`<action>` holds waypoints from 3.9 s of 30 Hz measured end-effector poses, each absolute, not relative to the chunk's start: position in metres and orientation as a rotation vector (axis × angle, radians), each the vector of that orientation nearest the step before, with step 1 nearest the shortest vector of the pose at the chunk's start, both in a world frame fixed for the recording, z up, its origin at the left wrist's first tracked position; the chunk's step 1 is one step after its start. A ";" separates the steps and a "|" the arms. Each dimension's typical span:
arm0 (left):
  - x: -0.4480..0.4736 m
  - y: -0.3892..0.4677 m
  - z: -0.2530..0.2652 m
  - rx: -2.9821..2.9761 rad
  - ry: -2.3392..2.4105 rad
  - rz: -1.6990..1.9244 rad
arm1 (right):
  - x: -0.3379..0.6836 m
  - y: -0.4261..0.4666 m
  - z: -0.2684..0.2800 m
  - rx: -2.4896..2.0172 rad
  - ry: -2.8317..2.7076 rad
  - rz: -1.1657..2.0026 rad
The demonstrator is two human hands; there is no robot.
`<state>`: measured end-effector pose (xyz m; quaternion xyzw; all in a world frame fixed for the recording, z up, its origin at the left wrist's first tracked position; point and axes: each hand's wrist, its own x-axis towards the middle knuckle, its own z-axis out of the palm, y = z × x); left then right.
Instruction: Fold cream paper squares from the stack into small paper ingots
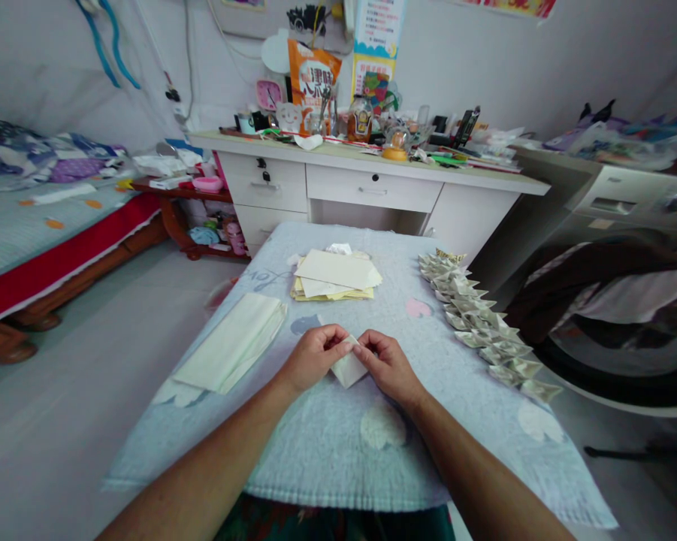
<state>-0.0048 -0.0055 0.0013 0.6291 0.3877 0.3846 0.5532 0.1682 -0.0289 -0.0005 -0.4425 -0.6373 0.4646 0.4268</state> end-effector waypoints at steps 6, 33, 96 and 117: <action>-0.004 -0.006 0.000 1.502 0.935 0.948 | 0.169 -0.028 -0.003 -1.113 -1.632 1.137; -0.007 -0.003 0.006 1.292 0.952 0.988 | 0.175 -0.029 0.003 -1.107 -1.644 1.072; -0.009 -0.007 0.002 1.552 0.852 0.850 | 0.172 -0.025 0.004 -1.149 -1.766 0.949; -0.001 -0.009 0.003 1.641 1.008 1.026 | 0.173 -0.024 0.008 -1.119 -1.741 0.988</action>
